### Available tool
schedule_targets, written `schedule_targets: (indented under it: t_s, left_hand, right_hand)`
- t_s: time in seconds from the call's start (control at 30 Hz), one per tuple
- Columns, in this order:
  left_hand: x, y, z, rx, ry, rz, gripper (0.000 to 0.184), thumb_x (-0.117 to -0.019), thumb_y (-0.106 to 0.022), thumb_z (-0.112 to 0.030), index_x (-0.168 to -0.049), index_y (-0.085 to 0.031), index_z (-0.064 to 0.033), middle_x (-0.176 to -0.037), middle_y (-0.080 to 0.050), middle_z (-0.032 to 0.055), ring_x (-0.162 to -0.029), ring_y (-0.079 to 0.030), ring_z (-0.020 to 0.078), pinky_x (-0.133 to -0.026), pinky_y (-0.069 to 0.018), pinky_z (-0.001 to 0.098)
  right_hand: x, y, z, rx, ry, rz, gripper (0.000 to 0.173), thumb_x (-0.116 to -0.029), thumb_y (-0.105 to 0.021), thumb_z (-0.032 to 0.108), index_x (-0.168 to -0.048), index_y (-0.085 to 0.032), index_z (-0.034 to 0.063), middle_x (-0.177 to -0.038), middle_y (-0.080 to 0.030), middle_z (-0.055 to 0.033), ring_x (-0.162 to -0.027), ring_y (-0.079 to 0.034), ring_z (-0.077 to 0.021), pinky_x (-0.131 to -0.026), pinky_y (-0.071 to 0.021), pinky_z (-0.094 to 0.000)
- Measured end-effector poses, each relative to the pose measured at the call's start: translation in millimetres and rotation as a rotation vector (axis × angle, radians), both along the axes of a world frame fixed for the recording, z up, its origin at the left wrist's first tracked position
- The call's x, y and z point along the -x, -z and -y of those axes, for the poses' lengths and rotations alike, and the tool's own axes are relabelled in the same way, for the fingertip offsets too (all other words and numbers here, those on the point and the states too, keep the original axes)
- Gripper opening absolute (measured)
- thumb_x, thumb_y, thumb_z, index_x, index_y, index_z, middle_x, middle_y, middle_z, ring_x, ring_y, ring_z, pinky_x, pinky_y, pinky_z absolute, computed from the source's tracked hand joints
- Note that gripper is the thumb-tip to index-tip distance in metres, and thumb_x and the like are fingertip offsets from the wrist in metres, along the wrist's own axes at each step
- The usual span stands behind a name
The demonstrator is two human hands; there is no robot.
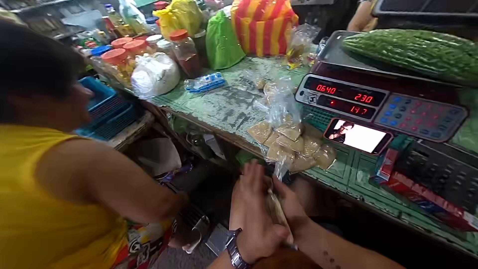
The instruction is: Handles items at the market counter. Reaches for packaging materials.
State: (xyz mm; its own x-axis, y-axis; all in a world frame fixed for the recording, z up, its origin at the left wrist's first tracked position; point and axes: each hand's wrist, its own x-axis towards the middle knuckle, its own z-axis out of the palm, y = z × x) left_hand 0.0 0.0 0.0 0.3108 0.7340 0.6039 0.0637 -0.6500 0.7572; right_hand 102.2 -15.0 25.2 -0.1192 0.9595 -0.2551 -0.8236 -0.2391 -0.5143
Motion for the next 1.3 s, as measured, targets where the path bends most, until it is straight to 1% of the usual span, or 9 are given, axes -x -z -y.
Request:
schedule_targets:
  t_s: [0.13, 0.23, 0.33, 0.47, 0.67, 0.77, 0.97, 1.13, 1.3]
  left_hand:
    - [12, -24, -31, -0.142, -0.118, 0.307, 0.073, -0.0960, -0.034, -0.078, -0.159, -0.028, -0.0423, -0.166, -0.031, -0.0097, -0.153, -0.028, 0.0177, -0.125, -0.0246, 0.0453]
    - [24, -6, -39, -0.127, -0.165, 0.285, 0.074, -0.0988, -0.034, -0.074, -0.161, -0.029, -0.0335, -0.165, -0.035, -0.0020, -0.153, -0.030, 0.0234, -0.124, -0.0264, 0.0483]
    - [34, 20, -54, 0.016, -0.243, 0.279, 0.078, -0.0998, -0.040, -0.071, -0.159, -0.034, -0.0201, -0.161, -0.041, 0.0016, -0.150, -0.035, 0.0180, -0.122, -0.0319, 0.0425]
    - [20, 4, -110, 0.241, -0.371, 0.152, 0.060, -0.1045, -0.050, -0.032, -0.145, -0.040, 0.0120, -0.144, -0.053, 0.0201, -0.130, -0.055, 0.0164, -0.108, -0.0487, 0.0346]
    - [-48, -32, -269, 0.387, -0.201, -0.393, 0.057, -0.1027, -0.053, -0.021, -0.155, -0.036, -0.0075, -0.148, -0.050, 0.0219, -0.098, -0.071, 0.0310, -0.080, -0.0604, 0.0518]
    - [-84, -35, -337, 0.323, -0.090, -0.822, 0.074, -0.0942, -0.061, -0.007, -0.160, -0.027, -0.0060, -0.153, -0.042, 0.0302, -0.120, -0.061, 0.0488, -0.094, -0.0509, 0.0705]
    - [-112, -35, -365, 0.074, -0.068, -1.111, 0.033, -0.0989, -0.065, -0.017, -0.128, -0.065, -0.0007, -0.116, -0.066, 0.0337, -0.109, -0.062, 0.0573, -0.090, -0.0439, 0.0800]
    - [-89, -98, -384, 0.086, -0.214, -0.777, 0.047, -0.1019, -0.059, -0.034, -0.128, -0.060, 0.0062, -0.114, -0.066, 0.0308, -0.102, -0.066, 0.0446, -0.093, -0.0497, 0.0666]
    - [-32, -143, -377, -0.075, -0.336, -0.491, 0.046, -0.0976, -0.061, -0.051, -0.126, -0.060, -0.0147, -0.101, -0.066, 0.0018, -0.075, -0.062, 0.0080, -0.067, -0.0549, 0.0342]
  right_hand:
    - [-36, -50, -76, -0.426, 0.079, 0.120, 0.067, -0.1101, -0.007, 0.045, -0.148, -0.048, 0.0095, -0.145, -0.060, -0.0065, -0.134, -0.057, -0.0199, -0.111, -0.0473, -0.0407]
    - [-87, -42, -101, -0.311, 0.438, 0.325, 0.052, -0.1109, -0.022, 0.043, -0.147, -0.048, 0.0157, -0.139, -0.062, -0.0016, -0.122, -0.061, -0.0151, -0.100, -0.0519, -0.0371]
    - [-125, 4, -55, -0.217, 0.661, 0.460, 0.056, -0.1109, -0.032, 0.035, -0.158, -0.029, 0.0047, -0.154, -0.049, -0.0108, -0.140, -0.050, -0.0215, -0.115, -0.0430, -0.0421]
    - [-141, 43, 14, -0.430, 0.629, 1.133, 0.036, -0.1022, -0.061, 0.033, -0.135, -0.062, 0.0198, -0.122, -0.071, 0.0030, -0.110, -0.069, -0.0143, -0.096, -0.0594, -0.0337]
    - [-186, 45, 31, -0.500, 0.691, 1.773, 0.021, -0.1032, -0.057, 0.020, -0.117, -0.071, 0.0117, -0.106, -0.074, -0.0024, -0.106, -0.068, -0.0087, -0.096, -0.0559, -0.0276]
    - [-195, 41, 26, -0.351, 0.731, 2.029, 0.024, -0.1017, -0.059, 0.023, -0.117, -0.074, 0.0137, -0.113, -0.072, -0.0067, -0.114, -0.064, -0.0194, -0.102, -0.0508, -0.0372]
    - [-197, 60, 24, -0.223, 0.661, 2.098, 0.025, -0.1003, -0.061, 0.025, -0.118, -0.075, 0.0172, -0.123, -0.071, -0.0063, -0.124, -0.061, -0.0263, -0.107, -0.0479, -0.0459]
    - [-194, 74, 20, -0.299, 0.673, 2.167, 0.023, -0.1012, -0.058, 0.023, -0.114, -0.076, 0.0166, -0.113, -0.074, -0.0049, -0.115, -0.066, -0.0244, -0.105, -0.0502, -0.0446]
    - [-193, 76, 21, -0.338, 0.654, 2.168, 0.023, -0.1012, -0.057, 0.023, -0.111, -0.077, 0.0161, -0.111, -0.074, -0.0043, -0.111, -0.067, -0.0245, -0.101, -0.0518, -0.0449]
